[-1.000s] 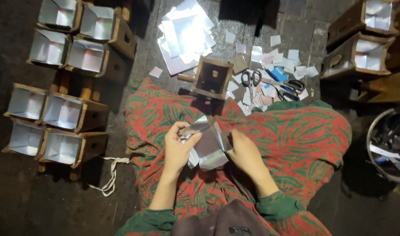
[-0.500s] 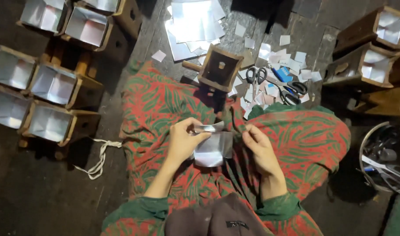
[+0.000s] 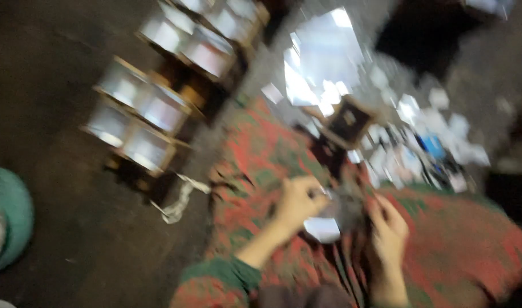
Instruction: The person sits on the floor and repeatedly folds small rectangular pieces of paper by hand. They handle each piece individually, folding edges and creasing them, then place the folded pieces into a small wooden box in front of them.
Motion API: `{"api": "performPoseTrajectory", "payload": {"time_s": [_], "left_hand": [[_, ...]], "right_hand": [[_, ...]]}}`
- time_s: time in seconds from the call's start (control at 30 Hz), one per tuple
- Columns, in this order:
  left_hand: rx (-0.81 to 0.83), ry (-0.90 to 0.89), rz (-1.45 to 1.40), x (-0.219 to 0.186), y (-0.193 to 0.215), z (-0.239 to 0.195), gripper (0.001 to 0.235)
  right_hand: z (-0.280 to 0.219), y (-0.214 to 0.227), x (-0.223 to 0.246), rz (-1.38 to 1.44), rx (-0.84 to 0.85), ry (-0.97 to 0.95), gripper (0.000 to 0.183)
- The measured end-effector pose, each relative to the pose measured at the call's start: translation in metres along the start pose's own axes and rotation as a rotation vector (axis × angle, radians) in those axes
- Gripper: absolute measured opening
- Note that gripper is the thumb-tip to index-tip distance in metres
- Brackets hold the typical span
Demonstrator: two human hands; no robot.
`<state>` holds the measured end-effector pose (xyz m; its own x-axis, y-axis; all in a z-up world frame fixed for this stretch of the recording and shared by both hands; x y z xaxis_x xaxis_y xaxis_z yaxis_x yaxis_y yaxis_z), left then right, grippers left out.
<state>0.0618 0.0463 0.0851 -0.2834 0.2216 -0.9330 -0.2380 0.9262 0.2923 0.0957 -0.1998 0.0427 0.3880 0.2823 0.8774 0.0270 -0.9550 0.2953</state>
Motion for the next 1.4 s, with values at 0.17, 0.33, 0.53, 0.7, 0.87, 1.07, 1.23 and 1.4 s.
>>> {"api": "performPoseTrajectory", "payload": {"time_s": [0.17,0.33,0.53,0.7,0.87,1.07,1.23,1.4], "left_hand": [[-0.028,0.051,0.169,-0.03,0.023,-0.006,0.01],[-0.009,0.094,0.029,-0.032,0.024,-0.011,0.004],[-0.33,-0.413,-0.133,-0.042,0.006,-0.027,0.018],[-0.331,-0.296,-0.193,-0.039,-0.006,-0.021,0.026],[-0.362,-0.217,-0.221,-0.033,-0.006,-0.015,0.025],[-0.346,-0.111,-0.202,-0.037,-0.006,-0.017,0.033],[-0.262,0.199,-0.178,-0.017,-0.021,-0.007,0.022],[-0.26,0.235,-0.254,-0.001,-0.025,-0.009,0.027]], "right_hand": [[0.009,0.002,0.001,-0.06,0.153,0.054,0.027],[0.003,-0.013,0.002,-0.023,0.194,0.021,0.018],[-0.009,-0.027,0.025,0.085,0.037,0.16,0.017],[-0.019,-0.015,0.042,-0.047,-0.039,0.356,0.026],[-0.022,-0.021,0.055,-0.007,0.002,0.327,0.032],[-0.022,-0.016,0.063,-0.137,-0.02,0.368,0.031],[0.016,-0.017,0.002,0.264,-0.032,0.202,0.019],[0.02,-0.027,-0.008,0.411,0.044,0.205,0.013]]}}
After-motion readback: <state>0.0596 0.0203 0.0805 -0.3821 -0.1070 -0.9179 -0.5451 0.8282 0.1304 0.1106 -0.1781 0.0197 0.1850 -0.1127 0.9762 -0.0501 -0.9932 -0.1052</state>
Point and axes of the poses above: each hand's wrist, its own z-axis towards the middle knuckle, its own y-axis out of the back of the hand, x = y × z, the point moved 5 cm from there along z, towards the middle knuckle, and after that the axes turned 6 degrees about -z, right-handed, at the moved point
